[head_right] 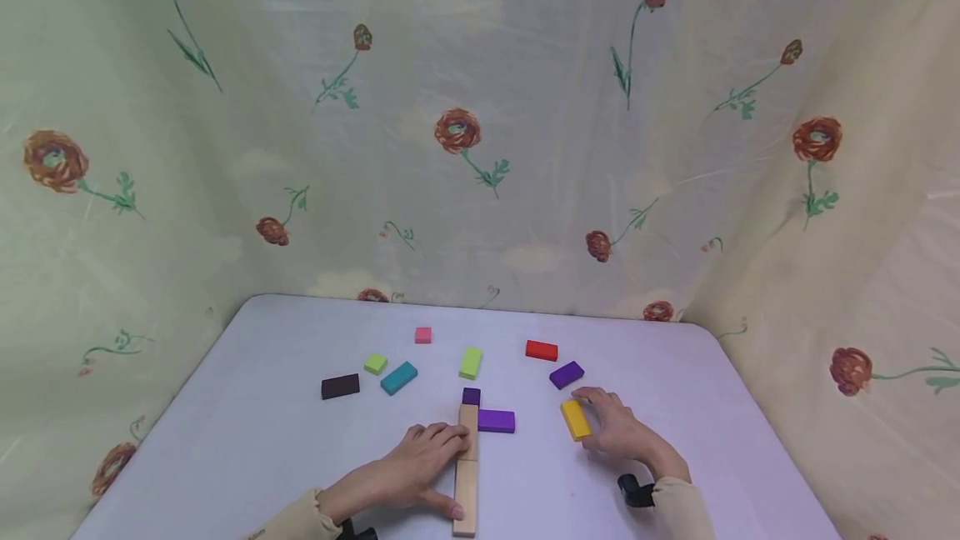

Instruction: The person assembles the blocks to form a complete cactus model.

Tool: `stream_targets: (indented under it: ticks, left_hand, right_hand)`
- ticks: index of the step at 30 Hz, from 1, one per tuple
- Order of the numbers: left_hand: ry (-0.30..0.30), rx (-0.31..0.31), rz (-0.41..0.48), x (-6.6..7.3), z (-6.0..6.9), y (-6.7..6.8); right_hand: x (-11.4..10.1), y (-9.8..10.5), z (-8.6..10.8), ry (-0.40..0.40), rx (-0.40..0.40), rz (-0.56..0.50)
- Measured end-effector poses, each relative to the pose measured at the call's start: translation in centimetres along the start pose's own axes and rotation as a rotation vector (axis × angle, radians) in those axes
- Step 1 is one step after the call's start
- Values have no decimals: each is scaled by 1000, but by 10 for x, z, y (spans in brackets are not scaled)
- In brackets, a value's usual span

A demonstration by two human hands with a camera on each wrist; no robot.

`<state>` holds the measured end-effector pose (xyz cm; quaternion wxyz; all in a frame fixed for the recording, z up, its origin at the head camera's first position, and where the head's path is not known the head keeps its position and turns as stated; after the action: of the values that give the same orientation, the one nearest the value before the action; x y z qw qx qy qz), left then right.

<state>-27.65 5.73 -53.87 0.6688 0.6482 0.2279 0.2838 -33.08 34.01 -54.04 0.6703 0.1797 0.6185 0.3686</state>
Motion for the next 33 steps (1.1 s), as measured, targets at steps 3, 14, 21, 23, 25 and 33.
stream_targets:
  ticks: [3,14,21,23,25,33]
  left_hand:
    - [-2,-1,3,0,0,-1]
    - [-2,-6,15,-3,0,-3]
    - [-13,13,4,-3,0,-2]
    - [-14,16,7,-3,0,-2]
    - [-16,19,7,-3,0,-2]
    - [-10,-2,13,-3,0,-2]
  right_hand:
    - [5,-2,-2,-30,10,8]
    - [1,-6,-9,-44,49,-10]
    - [-11,-11,-18,-37,71,-5]
    - [-12,-12,-21,-37,79,-13]
    - [-14,-14,-25,-32,79,-30]
    - [-25,-21,-39,27,77,-40]
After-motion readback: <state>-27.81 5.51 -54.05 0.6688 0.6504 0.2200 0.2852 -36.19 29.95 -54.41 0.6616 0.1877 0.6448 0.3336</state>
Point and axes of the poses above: each hand's wrist, its own z-axis away from the middle knuckle, its own y-axis out of the back of the hand, x = y × z, the point moved 8 cm from there along -z, towards the middle knuckle, and after that the axes turned 11 degrees about -z, right-handed, at the moved point
